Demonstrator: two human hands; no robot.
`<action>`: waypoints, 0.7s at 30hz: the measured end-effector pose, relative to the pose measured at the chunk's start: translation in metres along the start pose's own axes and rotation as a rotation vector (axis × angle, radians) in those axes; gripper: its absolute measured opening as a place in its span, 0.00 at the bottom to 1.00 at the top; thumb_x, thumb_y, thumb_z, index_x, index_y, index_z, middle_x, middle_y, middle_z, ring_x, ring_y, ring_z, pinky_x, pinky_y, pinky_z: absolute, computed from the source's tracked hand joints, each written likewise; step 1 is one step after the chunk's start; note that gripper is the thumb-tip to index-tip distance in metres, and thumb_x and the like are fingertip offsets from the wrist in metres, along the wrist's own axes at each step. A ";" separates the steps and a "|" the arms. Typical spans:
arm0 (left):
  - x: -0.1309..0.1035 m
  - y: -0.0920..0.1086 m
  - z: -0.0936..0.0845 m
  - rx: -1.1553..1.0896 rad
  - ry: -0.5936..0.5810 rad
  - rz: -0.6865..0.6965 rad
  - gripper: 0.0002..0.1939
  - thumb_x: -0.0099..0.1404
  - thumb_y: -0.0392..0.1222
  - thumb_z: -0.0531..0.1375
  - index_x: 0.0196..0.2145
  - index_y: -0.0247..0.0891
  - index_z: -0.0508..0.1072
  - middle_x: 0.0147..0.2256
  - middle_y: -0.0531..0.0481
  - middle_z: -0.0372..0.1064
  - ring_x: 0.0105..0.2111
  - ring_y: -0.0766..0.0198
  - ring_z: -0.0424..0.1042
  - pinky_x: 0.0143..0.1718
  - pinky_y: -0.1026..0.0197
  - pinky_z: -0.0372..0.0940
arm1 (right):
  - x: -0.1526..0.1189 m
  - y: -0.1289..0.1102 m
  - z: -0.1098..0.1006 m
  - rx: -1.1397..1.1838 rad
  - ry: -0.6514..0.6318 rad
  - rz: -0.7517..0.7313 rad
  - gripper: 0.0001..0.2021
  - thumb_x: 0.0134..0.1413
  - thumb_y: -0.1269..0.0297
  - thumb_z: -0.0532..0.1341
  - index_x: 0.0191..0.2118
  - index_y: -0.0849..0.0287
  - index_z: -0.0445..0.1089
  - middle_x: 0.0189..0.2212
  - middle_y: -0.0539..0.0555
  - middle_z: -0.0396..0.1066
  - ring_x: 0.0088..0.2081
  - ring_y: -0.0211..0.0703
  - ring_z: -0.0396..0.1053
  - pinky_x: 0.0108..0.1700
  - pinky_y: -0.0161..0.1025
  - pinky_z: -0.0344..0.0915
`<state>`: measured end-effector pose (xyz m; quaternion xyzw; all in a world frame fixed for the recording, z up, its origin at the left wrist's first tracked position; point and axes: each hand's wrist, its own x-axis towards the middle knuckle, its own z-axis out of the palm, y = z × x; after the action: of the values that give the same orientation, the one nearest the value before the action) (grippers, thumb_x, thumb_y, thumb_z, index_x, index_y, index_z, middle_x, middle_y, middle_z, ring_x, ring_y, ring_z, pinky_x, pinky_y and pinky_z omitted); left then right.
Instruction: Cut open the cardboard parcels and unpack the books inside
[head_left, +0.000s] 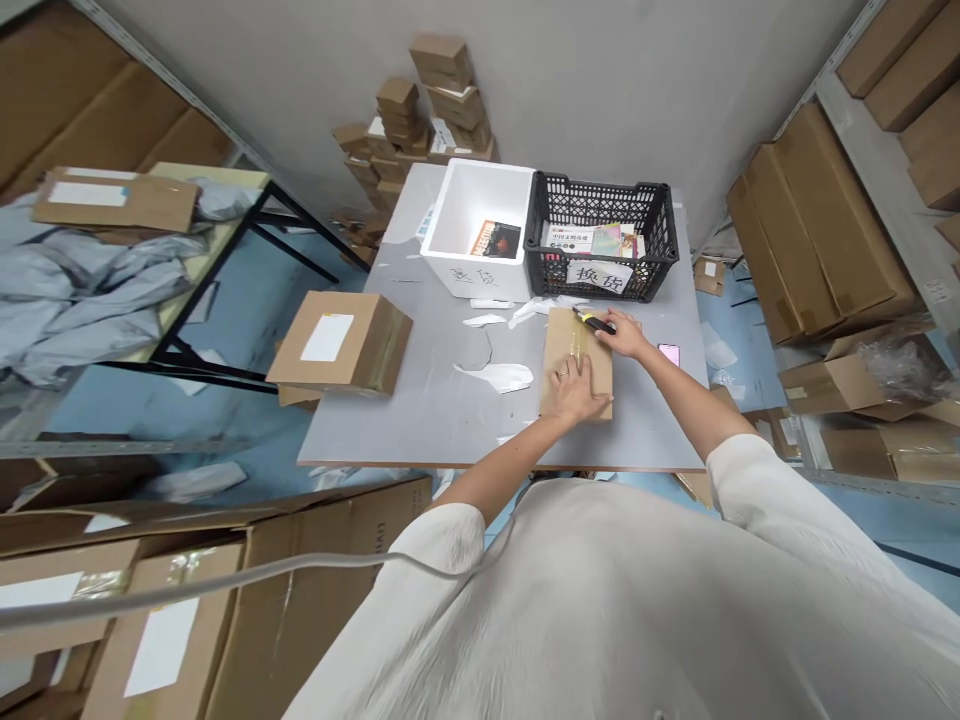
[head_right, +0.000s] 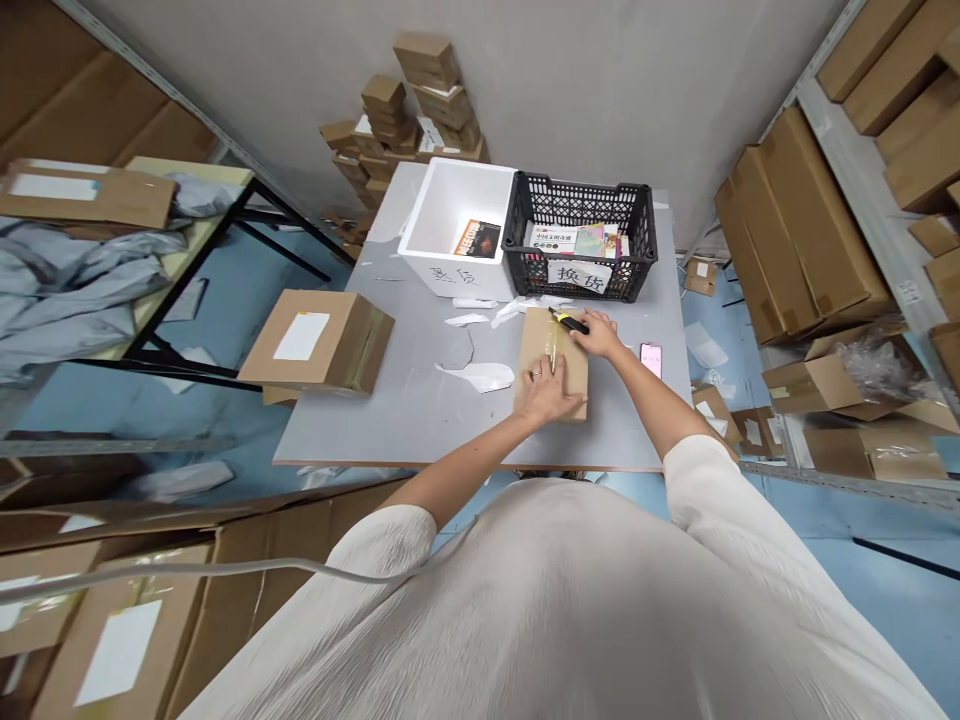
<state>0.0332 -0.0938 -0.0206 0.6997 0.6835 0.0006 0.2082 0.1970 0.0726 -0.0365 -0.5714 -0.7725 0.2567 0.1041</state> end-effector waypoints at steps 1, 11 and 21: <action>-0.001 0.001 0.002 0.007 -0.011 -0.013 0.60 0.70 0.73 0.65 0.85 0.38 0.49 0.81 0.26 0.50 0.80 0.27 0.50 0.77 0.30 0.50 | 0.001 -0.002 0.000 -0.017 -0.023 0.003 0.24 0.67 0.47 0.66 0.61 0.54 0.80 0.78 0.64 0.65 0.77 0.75 0.59 0.73 0.73 0.60; -0.007 0.002 0.005 0.005 -0.046 -0.011 0.58 0.73 0.75 0.59 0.86 0.37 0.47 0.84 0.27 0.43 0.83 0.30 0.43 0.81 0.26 0.41 | 0.006 -0.003 -0.008 -0.072 -0.098 0.013 0.22 0.67 0.51 0.64 0.60 0.57 0.79 0.70 0.66 0.73 0.70 0.72 0.66 0.69 0.67 0.65; 0.011 -0.035 -0.003 0.077 -0.061 0.125 0.62 0.67 0.52 0.72 0.86 0.39 0.41 0.84 0.27 0.42 0.84 0.35 0.42 0.81 0.27 0.43 | -0.029 0.030 -0.016 0.034 0.034 0.140 0.17 0.66 0.52 0.63 0.51 0.58 0.77 0.53 0.66 0.82 0.55 0.61 0.76 0.60 0.53 0.72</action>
<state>-0.0007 -0.0829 -0.0317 0.7482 0.6313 -0.0341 0.2014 0.2384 0.0565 -0.0343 -0.6265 -0.7242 0.2668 0.1086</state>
